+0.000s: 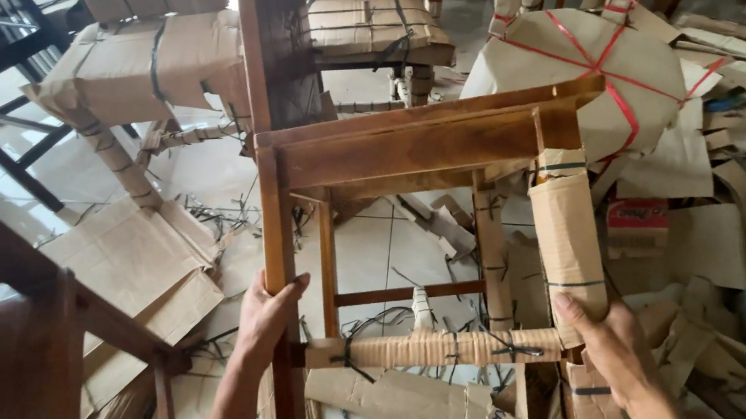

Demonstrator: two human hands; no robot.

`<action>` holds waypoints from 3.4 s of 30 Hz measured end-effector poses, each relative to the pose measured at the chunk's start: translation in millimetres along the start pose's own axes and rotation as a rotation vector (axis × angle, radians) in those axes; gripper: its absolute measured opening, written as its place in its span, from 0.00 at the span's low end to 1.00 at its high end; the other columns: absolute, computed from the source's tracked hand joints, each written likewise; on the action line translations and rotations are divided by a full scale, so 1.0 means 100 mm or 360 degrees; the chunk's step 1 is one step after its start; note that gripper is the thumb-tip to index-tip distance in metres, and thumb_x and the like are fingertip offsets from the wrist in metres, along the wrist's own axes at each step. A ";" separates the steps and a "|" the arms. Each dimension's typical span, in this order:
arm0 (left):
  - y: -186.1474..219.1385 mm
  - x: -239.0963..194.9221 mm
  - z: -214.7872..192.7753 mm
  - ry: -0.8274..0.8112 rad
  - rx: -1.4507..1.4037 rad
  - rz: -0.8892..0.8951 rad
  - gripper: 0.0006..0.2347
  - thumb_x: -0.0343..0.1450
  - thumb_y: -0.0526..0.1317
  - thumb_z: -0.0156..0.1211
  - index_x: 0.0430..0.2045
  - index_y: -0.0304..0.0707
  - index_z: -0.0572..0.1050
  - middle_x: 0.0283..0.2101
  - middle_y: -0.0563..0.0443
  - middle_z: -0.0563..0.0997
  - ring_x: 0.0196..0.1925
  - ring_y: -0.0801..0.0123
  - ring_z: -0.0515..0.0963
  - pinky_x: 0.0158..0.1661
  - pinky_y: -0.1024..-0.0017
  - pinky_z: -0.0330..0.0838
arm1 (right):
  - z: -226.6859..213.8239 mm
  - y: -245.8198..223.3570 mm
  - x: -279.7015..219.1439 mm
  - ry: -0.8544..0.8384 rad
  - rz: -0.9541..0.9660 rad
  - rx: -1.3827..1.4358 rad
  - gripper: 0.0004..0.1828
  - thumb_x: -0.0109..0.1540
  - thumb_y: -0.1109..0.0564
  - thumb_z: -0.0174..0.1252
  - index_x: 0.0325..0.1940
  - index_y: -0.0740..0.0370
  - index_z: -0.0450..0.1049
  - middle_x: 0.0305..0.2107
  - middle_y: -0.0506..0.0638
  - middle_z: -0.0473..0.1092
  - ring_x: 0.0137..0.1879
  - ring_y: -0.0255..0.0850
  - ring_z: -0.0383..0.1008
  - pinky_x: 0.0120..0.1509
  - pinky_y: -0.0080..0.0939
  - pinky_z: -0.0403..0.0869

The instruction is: The person wraps a wooden chair leg with a strip of corrugated cardboard and secures it with black plastic ties. They then flip the chair upright and place a cardboard-wrapped bundle on the seat.

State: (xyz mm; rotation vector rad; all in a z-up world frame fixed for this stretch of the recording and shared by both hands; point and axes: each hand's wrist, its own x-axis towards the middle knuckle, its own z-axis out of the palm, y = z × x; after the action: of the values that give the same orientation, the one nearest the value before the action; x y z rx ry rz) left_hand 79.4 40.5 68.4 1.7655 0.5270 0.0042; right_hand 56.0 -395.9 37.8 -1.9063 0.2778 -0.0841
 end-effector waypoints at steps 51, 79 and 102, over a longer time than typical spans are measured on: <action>-0.59 -0.23 -0.27 0.0006 -0.0692 0.0264 0.24 0.77 0.51 0.46 0.31 0.19 0.78 0.23 0.37 0.76 0.24 0.58 0.74 0.27 0.64 0.70 | 0.16 1.72 -1.22 0.0999 -0.1478 -0.1059 0.22 0.64 0.52 0.60 0.62 0.57 0.74 0.52 0.79 0.72 0.47 0.69 0.76 0.48 0.63 0.79; -0.65 -0.48 -0.57 0.0416 -0.0517 0.0011 0.12 0.62 0.35 0.69 0.29 0.18 0.79 0.16 0.32 0.75 0.15 0.51 0.74 0.18 0.65 0.62 | -0.03 0.73 -0.31 0.0349 -0.0762 -0.1373 0.31 0.60 0.46 0.51 0.64 0.63 0.66 0.50 0.65 0.72 0.56 0.59 0.73 0.63 0.55 0.68; 0.14 -0.39 -0.51 0.0256 -0.0490 -0.0021 0.05 0.60 0.34 0.61 0.24 0.31 0.75 0.13 0.39 0.73 0.17 0.63 0.68 0.23 0.68 0.60 | 0.06 0.22 0.49 0.0010 -0.0295 -0.0662 0.35 0.64 0.36 0.49 0.20 0.71 0.70 0.14 0.62 0.65 0.24 0.50 0.67 0.34 0.47 0.63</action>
State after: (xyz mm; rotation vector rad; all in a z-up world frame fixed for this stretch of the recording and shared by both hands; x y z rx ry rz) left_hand 35.2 72.0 105.4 1.4674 0.6196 0.2091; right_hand 101.3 -408.7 11.5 -2.3435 0.1274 -0.1668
